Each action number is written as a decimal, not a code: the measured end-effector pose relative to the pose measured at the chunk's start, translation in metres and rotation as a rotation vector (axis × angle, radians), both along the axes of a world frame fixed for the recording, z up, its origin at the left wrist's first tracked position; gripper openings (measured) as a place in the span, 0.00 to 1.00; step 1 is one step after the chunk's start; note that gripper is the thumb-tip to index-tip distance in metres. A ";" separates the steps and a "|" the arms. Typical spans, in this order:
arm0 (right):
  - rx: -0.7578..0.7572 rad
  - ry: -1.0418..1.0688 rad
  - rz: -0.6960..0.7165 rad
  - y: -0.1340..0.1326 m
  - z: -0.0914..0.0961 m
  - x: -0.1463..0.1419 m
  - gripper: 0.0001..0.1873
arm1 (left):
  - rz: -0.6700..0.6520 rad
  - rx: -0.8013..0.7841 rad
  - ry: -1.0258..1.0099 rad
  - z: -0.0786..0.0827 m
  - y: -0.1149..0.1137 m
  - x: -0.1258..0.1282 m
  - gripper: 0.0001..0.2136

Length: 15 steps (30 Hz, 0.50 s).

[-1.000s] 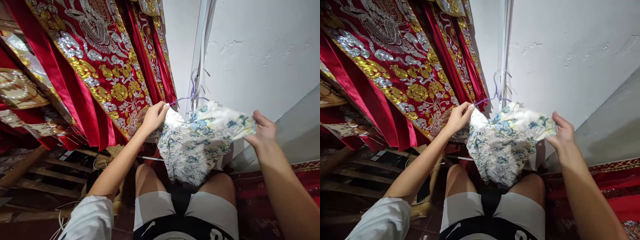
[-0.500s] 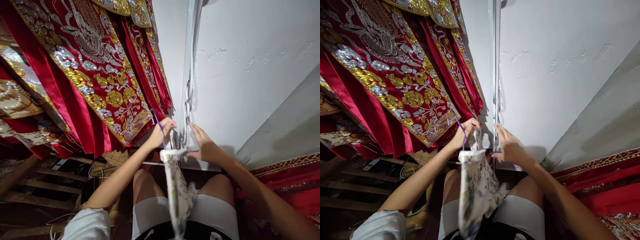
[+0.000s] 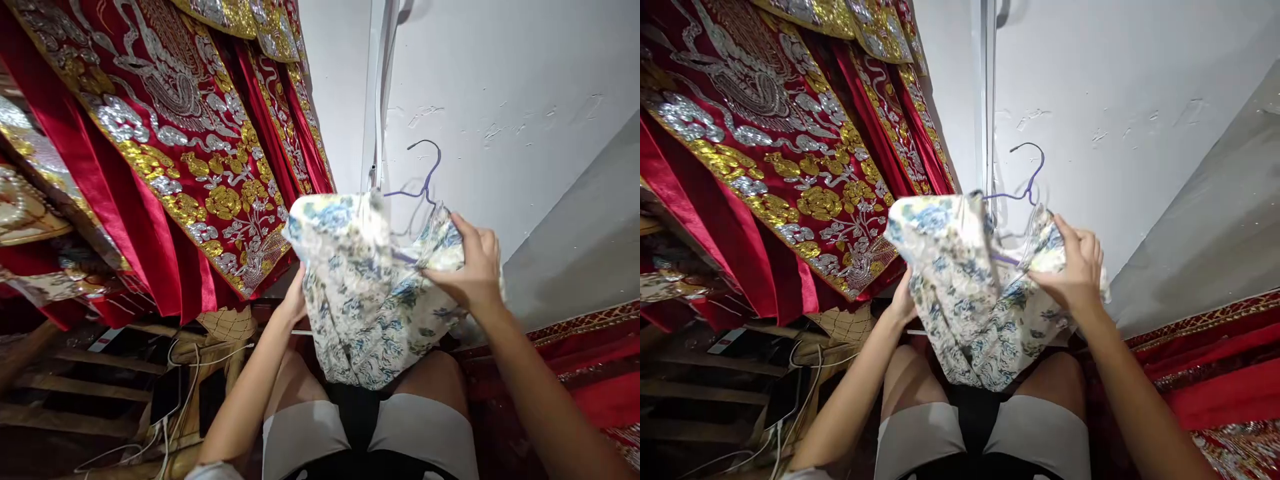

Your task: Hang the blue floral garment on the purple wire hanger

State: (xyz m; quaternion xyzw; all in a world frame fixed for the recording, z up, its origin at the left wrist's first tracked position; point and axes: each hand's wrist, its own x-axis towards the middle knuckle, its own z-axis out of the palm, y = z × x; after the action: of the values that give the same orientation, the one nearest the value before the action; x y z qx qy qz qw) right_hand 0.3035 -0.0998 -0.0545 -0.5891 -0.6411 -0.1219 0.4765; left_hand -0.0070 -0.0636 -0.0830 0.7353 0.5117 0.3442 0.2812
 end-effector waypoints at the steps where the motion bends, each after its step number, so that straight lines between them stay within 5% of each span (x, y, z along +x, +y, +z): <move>1: -0.028 -0.026 -0.007 0.005 0.010 0.002 0.53 | 0.019 -0.036 -0.102 -0.015 -0.003 -0.005 0.31; 5: -0.099 -0.169 0.076 0.018 0.038 -0.012 0.55 | 0.103 -0.158 -0.502 -0.071 -0.019 -0.004 0.28; 8: -0.128 -0.243 0.119 0.009 0.034 -0.028 0.53 | 0.149 -0.196 -0.577 -0.099 -0.032 0.007 0.28; 12: -0.093 -0.060 0.326 -0.023 -0.025 -0.052 0.42 | 0.220 -0.252 -0.642 -0.120 -0.050 0.012 0.27; 15: -0.120 0.361 0.255 -0.039 -0.092 -0.083 0.16 | 0.292 -0.256 -0.666 -0.131 -0.058 0.013 0.27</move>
State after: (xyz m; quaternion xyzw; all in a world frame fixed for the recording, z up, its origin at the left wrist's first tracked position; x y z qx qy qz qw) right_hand 0.2203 -0.1392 -0.1465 -0.5428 -0.6209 0.0851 0.5590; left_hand 0.0061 -0.1220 -0.2137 0.4614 0.5307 0.5339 0.4695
